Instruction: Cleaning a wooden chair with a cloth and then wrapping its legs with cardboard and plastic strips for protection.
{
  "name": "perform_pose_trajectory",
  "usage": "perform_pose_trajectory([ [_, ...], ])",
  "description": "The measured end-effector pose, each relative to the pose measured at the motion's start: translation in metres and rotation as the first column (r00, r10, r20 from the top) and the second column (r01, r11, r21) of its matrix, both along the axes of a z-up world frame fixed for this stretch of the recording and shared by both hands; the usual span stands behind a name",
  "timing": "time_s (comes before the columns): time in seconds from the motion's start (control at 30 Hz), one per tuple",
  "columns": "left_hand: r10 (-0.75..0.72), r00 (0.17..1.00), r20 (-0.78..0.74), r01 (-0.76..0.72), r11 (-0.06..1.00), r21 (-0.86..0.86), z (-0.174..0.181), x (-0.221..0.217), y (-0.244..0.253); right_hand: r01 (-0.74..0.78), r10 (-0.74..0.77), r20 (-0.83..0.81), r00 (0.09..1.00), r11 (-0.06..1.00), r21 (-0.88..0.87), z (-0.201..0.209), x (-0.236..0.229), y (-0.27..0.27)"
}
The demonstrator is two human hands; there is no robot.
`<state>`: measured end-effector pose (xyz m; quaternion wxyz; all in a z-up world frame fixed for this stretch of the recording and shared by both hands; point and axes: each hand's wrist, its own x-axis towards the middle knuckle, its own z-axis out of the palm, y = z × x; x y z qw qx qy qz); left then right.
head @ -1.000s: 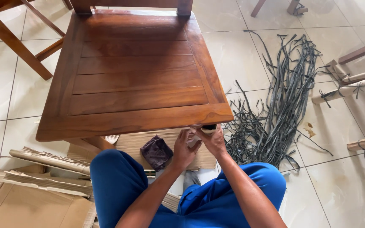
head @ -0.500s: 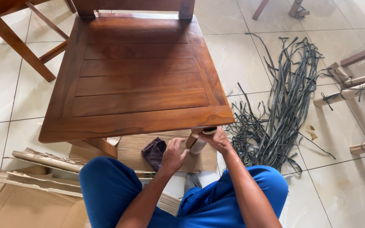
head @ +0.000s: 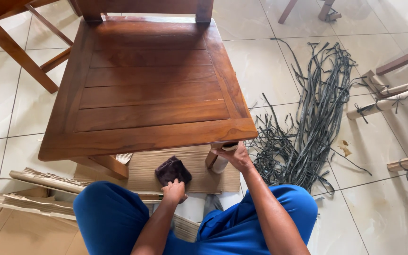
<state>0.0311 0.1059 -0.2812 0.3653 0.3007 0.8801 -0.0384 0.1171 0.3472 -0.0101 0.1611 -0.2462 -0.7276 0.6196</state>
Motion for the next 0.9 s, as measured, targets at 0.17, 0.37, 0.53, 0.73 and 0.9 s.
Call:
perform_pose_trajectory([
  [0.17,-0.033,0.998,-0.044,0.032,0.999,-0.017,-0.053,0.003,-0.012,0.047,-0.046,-0.011,0.999,0.997,0.06,0.004,-0.001,-0.008],
  [0.37,0.01,0.997,0.075,0.001,0.99,-0.145,0.002,0.018,-0.029,0.174,-0.174,-0.006,0.985,0.985,0.019,0.001,-0.001,-0.017],
  [0.53,-0.08,0.996,-0.042,0.074,0.989,-0.131,-0.06,0.009,-0.042,0.197,-0.2,-0.054,0.978,0.979,-0.051,-0.045,-0.001,0.002],
  [0.73,-0.099,0.936,-0.339,0.102,0.995,-0.007,-0.062,0.013,-0.046,0.175,-0.181,-0.113,0.977,0.983,-0.056,-0.049,0.0,0.004],
  [0.9,-0.181,0.924,-0.337,0.179,0.983,-0.038,-0.057,0.008,-0.048,0.149,-0.155,-0.131,0.979,0.987,-0.054,-0.038,0.0,-0.002],
])
